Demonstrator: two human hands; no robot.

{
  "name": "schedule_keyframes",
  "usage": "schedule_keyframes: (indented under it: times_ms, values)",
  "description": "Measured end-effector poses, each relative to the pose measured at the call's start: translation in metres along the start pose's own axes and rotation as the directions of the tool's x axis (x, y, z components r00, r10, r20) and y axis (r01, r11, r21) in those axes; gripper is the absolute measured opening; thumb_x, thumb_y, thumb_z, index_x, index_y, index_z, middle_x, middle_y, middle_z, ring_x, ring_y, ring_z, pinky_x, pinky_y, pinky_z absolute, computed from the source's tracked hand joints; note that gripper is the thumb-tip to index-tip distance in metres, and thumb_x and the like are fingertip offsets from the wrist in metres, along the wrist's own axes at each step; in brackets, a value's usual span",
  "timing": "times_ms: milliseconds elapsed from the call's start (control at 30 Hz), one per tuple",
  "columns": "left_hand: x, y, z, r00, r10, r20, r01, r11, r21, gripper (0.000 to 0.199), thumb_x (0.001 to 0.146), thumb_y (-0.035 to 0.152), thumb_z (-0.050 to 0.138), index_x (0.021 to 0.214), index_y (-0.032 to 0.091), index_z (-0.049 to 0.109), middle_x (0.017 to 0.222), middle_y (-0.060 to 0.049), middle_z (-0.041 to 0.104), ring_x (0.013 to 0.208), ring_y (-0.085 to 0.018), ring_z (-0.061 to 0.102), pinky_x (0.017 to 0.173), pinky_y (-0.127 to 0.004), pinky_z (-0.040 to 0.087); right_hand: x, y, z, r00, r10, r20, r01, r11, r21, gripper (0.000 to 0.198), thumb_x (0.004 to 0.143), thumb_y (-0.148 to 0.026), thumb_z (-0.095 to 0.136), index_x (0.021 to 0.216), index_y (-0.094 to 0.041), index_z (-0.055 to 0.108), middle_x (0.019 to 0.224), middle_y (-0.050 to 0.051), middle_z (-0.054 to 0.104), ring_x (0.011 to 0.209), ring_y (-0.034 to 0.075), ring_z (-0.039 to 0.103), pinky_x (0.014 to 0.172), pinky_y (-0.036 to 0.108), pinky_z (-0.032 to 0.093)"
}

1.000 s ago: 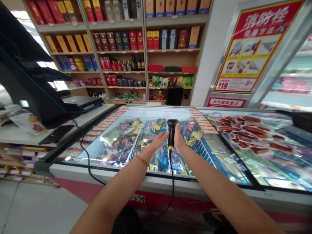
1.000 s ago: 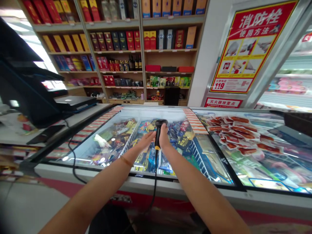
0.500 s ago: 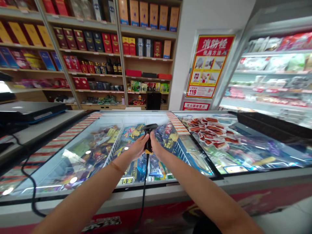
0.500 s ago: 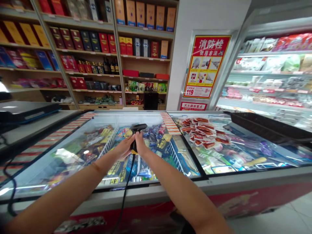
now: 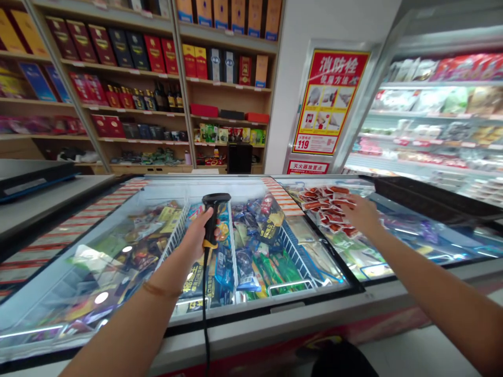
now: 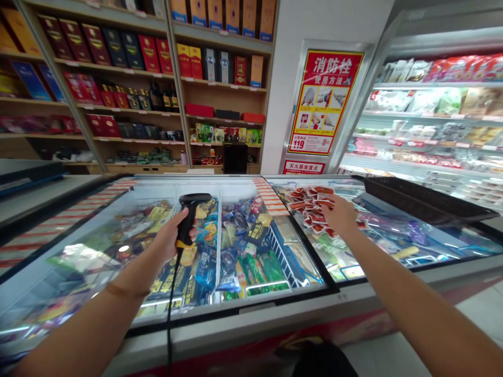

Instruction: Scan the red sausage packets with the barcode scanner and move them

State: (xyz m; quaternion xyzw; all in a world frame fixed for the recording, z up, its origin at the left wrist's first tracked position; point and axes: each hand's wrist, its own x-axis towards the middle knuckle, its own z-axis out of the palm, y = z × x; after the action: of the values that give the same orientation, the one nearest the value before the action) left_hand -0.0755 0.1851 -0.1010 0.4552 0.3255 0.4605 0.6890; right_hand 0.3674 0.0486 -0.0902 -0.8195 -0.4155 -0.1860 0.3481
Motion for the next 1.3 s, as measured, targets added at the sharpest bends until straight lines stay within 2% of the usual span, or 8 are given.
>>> schedule_keyframes:
  times_ms: [133, 433, 633, 800, 900, 1100, 1200, 1300]
  values:
    - [0.006, 0.001, -0.009, 0.991, 0.06, -0.122, -0.046, 0.992, 0.12, 0.049, 0.067, 0.061, 0.069, 0.078, 0.018, 0.049, 0.059, 0.005, 0.053, 0.039, -0.007, 0.045, 0.037, -0.021, 0.034, 0.014, 0.049, -0.007, 0.999, -0.036, 0.04, 0.042, 0.985, -0.167, 0.033, 0.081, -0.032, 0.058, 0.108, -0.018, 0.071, 0.105, 0.021, 0.068, 0.11, 0.049, 0.056, 0.086, 0.065, 0.04]
    - [0.006, -0.002, -0.007, 0.978, 0.114, -0.174, -0.082, 0.98, 0.181, 0.047, 0.063, 0.056, 0.072, 0.078, 0.018, 0.051, 0.06, 0.005, 0.053, 0.039, -0.007, 0.045, 0.037, -0.021, 0.034, 0.022, 0.047, -0.002, 0.998, -0.011, -0.067, -0.004, 0.978, -0.21, 0.027, 0.083, -0.032, 0.055, 0.092, -0.016, 0.075, 0.095, 0.019, 0.071, 0.102, 0.038, 0.061, 0.085, 0.051, 0.043]
    - [0.005, -0.005, -0.004, 0.982, 0.128, -0.138, -0.097, 0.973, 0.208, 0.049, 0.062, 0.059, 0.072, 0.077, 0.018, 0.05, 0.061, 0.004, 0.054, 0.039, -0.008, 0.046, 0.037, -0.021, 0.033, 0.027, -0.021, 0.015, 0.979, -0.1, -0.176, 0.124, 0.984, 0.131, 0.024, 0.082, -0.038, 0.055, 0.091, -0.019, 0.065, 0.088, 0.01, 0.07, 0.083, 0.026, 0.064, 0.079, 0.039, 0.047]
    - [-0.004, -0.007, 0.004, 0.989, 0.129, -0.076, -0.11, 0.969, 0.219, 0.048, 0.065, 0.057, 0.072, 0.08, 0.017, 0.051, 0.061, 0.004, 0.053, 0.04, -0.006, 0.045, 0.038, -0.019, 0.032, -0.002, -0.118, 0.073, 0.99, -0.143, 0.008, 0.124, 0.881, 0.457, 0.023, 0.084, -0.043, 0.052, 0.086, -0.021, 0.058, 0.083, 0.008, 0.067, 0.078, 0.024, 0.064, 0.074, 0.039, 0.051]
    - [-0.004, -0.012, 0.006, 0.99, 0.123, -0.068, -0.106, 0.972, 0.211, 0.046, 0.066, 0.056, 0.072, 0.081, 0.018, 0.051, 0.062, 0.005, 0.053, 0.039, -0.006, 0.044, 0.038, -0.019, 0.033, -0.027, -0.153, 0.11, 0.97, -0.07, 0.231, -0.097, 0.763, 0.64, 0.027, 0.083, -0.048, 0.053, 0.093, -0.023, 0.054, 0.087, 0.007, 0.065, 0.069, 0.024, 0.065, 0.058, 0.039, 0.055]
    - [0.001, -0.023, 0.006, 0.998, 0.057, -0.027, -0.049, 0.969, 0.243, 0.047, 0.067, 0.06, 0.069, 0.077, 0.018, 0.05, 0.063, 0.004, 0.053, 0.038, -0.006, 0.044, 0.037, -0.02, 0.032, -0.058, -0.148, 0.148, 0.899, -0.116, 0.422, -0.303, 0.531, 0.792, 0.069, 0.059, -0.04, 0.079, 0.111, -0.026, 0.036, 0.093, 0.001, 0.064, 0.074, 0.021, 0.068, 0.06, 0.037, 0.06]
    - [-0.001, -0.028, 0.008, 0.999, 0.028, 0.026, -0.035, 0.958, 0.284, 0.048, 0.068, 0.061, 0.068, 0.078, 0.018, 0.05, 0.066, 0.004, 0.053, 0.039, -0.005, 0.044, 0.037, -0.02, 0.033, -0.061, -0.142, 0.143, 0.897, -0.166, 0.411, -0.252, 0.57, 0.782, 0.078, 0.058, -0.033, 0.078, 0.121, -0.026, 0.031, 0.085, -0.002, 0.064, 0.069, 0.018, 0.068, 0.063, 0.035, 0.06]
    - [-0.003, -0.031, 0.009, 0.998, 0.028, 0.061, -0.047, 0.946, 0.32, 0.047, 0.071, 0.061, 0.066, 0.078, 0.018, 0.05, 0.067, 0.004, 0.053, 0.04, -0.005, 0.044, 0.038, -0.019, 0.033, -0.061, -0.145, 0.135, 0.897, -0.183, 0.403, -0.202, 0.64, 0.742, 0.07, 0.066, -0.031, 0.07, 0.127, -0.027, 0.036, 0.089, 0.0, 0.066, 0.067, 0.018, 0.067, 0.056, 0.032, 0.059]
